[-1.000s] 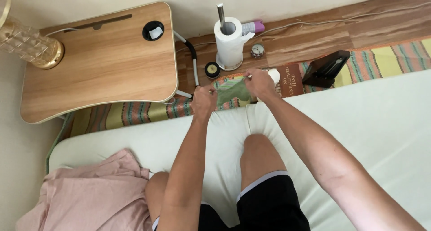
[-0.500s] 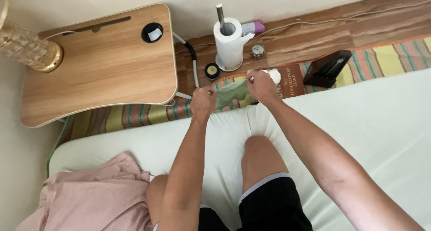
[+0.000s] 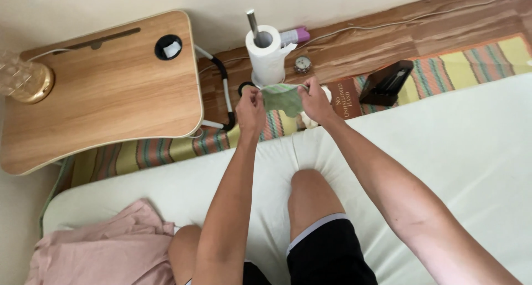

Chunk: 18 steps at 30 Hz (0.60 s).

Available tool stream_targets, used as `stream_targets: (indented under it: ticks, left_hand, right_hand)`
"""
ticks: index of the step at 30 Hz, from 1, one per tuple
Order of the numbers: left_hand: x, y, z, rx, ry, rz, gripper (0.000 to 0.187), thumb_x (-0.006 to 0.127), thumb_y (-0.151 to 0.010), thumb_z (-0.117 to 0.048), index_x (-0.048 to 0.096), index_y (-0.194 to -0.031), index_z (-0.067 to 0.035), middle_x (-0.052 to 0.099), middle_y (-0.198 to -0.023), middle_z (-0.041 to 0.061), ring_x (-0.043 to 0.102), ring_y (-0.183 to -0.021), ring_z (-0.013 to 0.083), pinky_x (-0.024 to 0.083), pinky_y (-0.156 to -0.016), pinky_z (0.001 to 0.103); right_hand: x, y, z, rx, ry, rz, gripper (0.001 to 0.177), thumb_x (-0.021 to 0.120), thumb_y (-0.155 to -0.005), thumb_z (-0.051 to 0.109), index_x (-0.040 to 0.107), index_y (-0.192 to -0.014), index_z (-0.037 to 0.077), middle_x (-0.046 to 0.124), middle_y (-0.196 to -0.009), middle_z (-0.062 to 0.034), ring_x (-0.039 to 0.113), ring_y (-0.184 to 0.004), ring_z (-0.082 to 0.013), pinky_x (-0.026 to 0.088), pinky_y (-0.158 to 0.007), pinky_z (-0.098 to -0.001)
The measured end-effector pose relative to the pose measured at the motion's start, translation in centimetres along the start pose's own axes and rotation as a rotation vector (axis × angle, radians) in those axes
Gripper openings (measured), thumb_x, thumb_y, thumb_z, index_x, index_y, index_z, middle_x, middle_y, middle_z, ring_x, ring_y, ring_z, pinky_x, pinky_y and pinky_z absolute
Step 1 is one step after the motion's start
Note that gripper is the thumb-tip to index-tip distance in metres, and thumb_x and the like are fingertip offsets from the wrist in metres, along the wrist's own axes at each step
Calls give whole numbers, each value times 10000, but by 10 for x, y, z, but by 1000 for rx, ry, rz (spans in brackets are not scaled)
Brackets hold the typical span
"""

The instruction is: Cleaning a metronome and a small wooden table using a cloth.

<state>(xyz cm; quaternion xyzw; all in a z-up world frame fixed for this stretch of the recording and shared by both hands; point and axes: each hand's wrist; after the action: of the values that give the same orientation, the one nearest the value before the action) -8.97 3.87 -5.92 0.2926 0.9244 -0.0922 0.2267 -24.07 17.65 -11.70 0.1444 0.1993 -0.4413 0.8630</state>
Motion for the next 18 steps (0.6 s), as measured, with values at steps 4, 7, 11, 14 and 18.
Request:
stream_targets:
  ticks: [4,7,11,14,18]
  left_hand:
    - [43,-16,-1,180,97,37,160,631,-995,-176,649,-1087,-47,748,-938,126,749,-857,249,567,-761,375]
    - [92,-24,-17,171,136,35,160,661,-967,-169,669,-1066,-44,755,-921,114,741,-821,245,576,-738,374]
    - [148,-27,-39,212,242,114,158,688,-957,-171,689,-1042,-38,760,-918,99,752,-831,211,581,-764,352]
    - [175,-19,-67,236,259,156,184,721,-919,-160,698,-1050,-34,762,-922,104,739,-839,214,579,-777,343]
    - [205,-9,-71,306,283,274,227,671,-914,-104,644,-1121,-15,716,-1013,120,722,-907,223,578,-816,334]
  right_hand:
    - [-18,3,4,-177,-68,-72,281,613,-1014,250,472,-1089,18,633,-967,-211,641,-910,-350,503,-818,-436]
    - [-48,-1,-3,-201,5,-161,298,620,-994,293,496,-1076,34,654,-983,-219,646,-921,-339,501,-827,-437]
    - [-97,-11,-34,-16,207,-190,571,770,-881,458,544,-1128,-4,675,-1050,-260,661,-987,-380,524,-841,-439]
    - [-139,-16,-46,64,276,-56,522,720,-854,429,667,-1162,11,718,-1091,-246,700,-1028,-379,545,-863,-439]
    - [-187,-18,-31,364,-45,-383,365,592,-972,431,723,-1136,132,717,-966,-125,708,-883,-257,568,-773,-410]
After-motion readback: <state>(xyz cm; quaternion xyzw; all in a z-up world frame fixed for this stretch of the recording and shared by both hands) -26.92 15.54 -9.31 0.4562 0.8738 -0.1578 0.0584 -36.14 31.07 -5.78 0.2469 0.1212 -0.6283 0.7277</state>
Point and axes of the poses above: each hand's wrist, its own y-axis away from the middle knuckle, its own x-axis out of the palm, z = x × y
